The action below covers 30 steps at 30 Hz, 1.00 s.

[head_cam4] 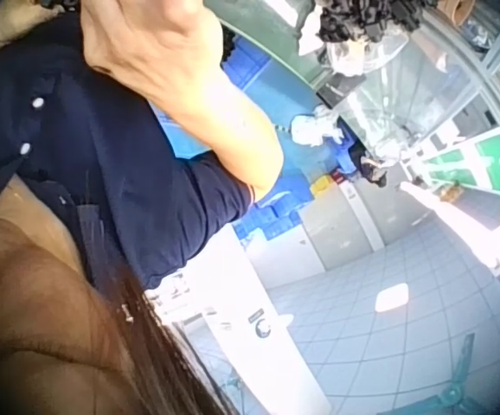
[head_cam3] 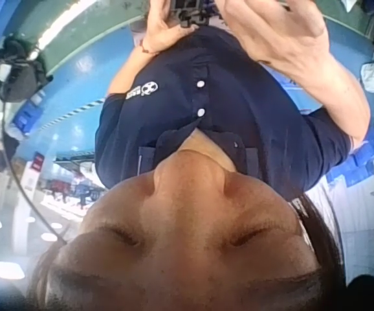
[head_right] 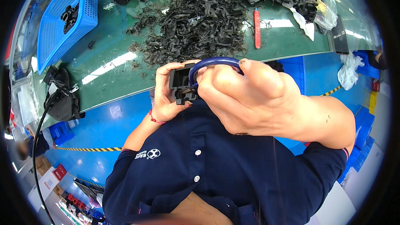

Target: The person trims and deburrs molded plastic parts by hand, using cutters, a scraper tool, and scissors to remove scrap plastic into a blue bin.

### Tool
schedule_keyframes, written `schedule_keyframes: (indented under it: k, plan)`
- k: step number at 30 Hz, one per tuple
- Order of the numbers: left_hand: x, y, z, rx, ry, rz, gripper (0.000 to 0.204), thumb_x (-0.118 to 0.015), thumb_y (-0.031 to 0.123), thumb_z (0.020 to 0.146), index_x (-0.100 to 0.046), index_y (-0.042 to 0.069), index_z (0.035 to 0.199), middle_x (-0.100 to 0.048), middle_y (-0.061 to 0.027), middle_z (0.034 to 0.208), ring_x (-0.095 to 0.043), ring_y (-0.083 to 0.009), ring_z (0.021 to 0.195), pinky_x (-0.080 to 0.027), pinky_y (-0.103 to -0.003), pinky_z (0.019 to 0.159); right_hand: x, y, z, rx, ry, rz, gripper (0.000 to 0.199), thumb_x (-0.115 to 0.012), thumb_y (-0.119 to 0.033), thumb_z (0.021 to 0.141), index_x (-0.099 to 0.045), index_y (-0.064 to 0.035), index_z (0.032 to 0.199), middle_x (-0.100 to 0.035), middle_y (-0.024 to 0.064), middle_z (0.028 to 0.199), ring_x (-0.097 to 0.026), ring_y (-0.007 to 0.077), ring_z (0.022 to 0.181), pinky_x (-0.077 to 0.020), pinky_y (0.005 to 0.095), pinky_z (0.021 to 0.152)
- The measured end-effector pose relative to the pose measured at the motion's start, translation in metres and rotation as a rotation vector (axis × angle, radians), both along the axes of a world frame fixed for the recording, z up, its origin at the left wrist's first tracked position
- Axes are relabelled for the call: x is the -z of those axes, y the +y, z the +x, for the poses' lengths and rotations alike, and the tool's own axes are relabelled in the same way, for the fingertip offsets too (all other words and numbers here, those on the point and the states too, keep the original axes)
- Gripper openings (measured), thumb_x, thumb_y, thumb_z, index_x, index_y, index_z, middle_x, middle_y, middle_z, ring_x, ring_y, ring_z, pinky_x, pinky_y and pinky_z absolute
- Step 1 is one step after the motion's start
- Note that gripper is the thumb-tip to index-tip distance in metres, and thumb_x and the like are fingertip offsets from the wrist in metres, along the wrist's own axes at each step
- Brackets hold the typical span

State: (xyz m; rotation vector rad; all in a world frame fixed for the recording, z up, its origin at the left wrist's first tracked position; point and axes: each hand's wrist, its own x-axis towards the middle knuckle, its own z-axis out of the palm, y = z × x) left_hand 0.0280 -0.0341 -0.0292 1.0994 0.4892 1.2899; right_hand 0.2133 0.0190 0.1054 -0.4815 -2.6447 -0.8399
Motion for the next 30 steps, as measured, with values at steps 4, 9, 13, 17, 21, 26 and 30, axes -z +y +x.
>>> schedule_keyframes:
  k: [4,9,13,17,21,26,30]
  plan:
    - [-0.002,-0.002,-0.003,0.002,0.018,-0.014,0.069,-0.072,0.011,0.076,-0.026,0.007,0.127,-0.035,-0.023,0.134,-0.041,-0.0242,0.121,-0.043,-0.033,0.092,0.001,0.002,-0.001,-0.038,0.025,-0.029,0.012,-0.058,-0.019,0.067,-0.059,-0.0123,0.076,-0.049,-0.0058,0.077,-0.049,0.0046,0.072,-0.0282,0.0306,0.086]
    - [-0.003,-0.002,-0.005,0.014,0.051,0.022,0.069,-0.073,0.01,0.074,-0.027,0.007,0.126,-0.036,-0.0233,0.134,-0.041,-0.0251,0.122,-0.04,-0.034,0.096,0.007,0.003,0.0,-0.061,0.085,-0.061,0.01,-0.058,-0.018,0.063,-0.06,-0.0125,0.071,-0.051,-0.0059,0.078,-0.049,0.0053,0.072,-0.0287,0.0314,0.085]
    - [0.0,0.001,-0.001,0.022,-0.005,0.014,0.07,-0.074,0.01,0.074,-0.027,0.008,0.126,-0.035,-0.0236,0.134,-0.041,-0.026,0.122,-0.04,-0.036,0.097,0.002,0.002,0.002,-0.035,0.062,-0.078,0.01,-0.059,-0.017,0.061,-0.06,-0.0119,0.069,-0.051,-0.006,0.078,-0.049,0.006,0.07,-0.029,0.0313,0.081]
    - [0.004,0.003,-0.001,-0.007,-0.055,0.012,0.073,-0.075,0.009,0.072,-0.028,0.009,0.128,-0.032,-0.0221,0.135,-0.042,-0.0266,0.121,-0.039,-0.038,0.097,-0.014,0.013,0.011,0.005,0.132,-0.125,0.023,-0.062,-0.016,0.058,-0.063,-0.0094,0.08,-0.051,-0.0035,0.071,-0.049,0.009,0.06,-0.029,0.035,0.077]
    - [0.01,-0.003,-0.011,-0.081,0.013,-0.04,0.08,-0.077,0.016,0.069,-0.03,0.006,0.133,-0.031,-0.0153,0.136,-0.043,-0.024,0.119,-0.038,-0.036,0.098,-0.007,0.043,0.045,0.307,0.19,-0.347,0.028,-0.07,-0.013,0.065,-0.062,-0.0054,0.09,-0.054,0.0037,0.079,-0.054,0.0204,0.074,-0.0344,0.032,0.073]
    - [0.0,0.0,-0.007,0.053,-0.285,-0.309,0.09,-0.077,0.026,0.071,-0.022,0.006,0.139,-0.038,-0.0122,0.13,-0.048,-0.0302,0.115,-0.046,-0.046,0.088,0.067,0.073,0.132,0.706,0.299,-0.549,0.025,-0.064,-0.006,0.076,-0.06,-0.0019,0.1,-0.057,0.0116,0.086,-0.055,0.0292,0.081,-0.0416,0.0363,0.071]
    - [0.0,0.001,-0.01,0.195,-0.451,-0.424,0.083,-0.074,0.029,0.073,-0.022,0.012,0.136,-0.04,-0.0146,0.127,-0.05,-0.037,0.11,-0.051,-0.051,0.081,0.108,0.075,0.149,0.789,0.411,-0.67,0.025,-0.066,-0.008,0.076,-0.056,-0.0018,0.099,-0.059,0.0116,0.08,-0.059,0.0276,0.074,-0.0458,0.0363,0.068]
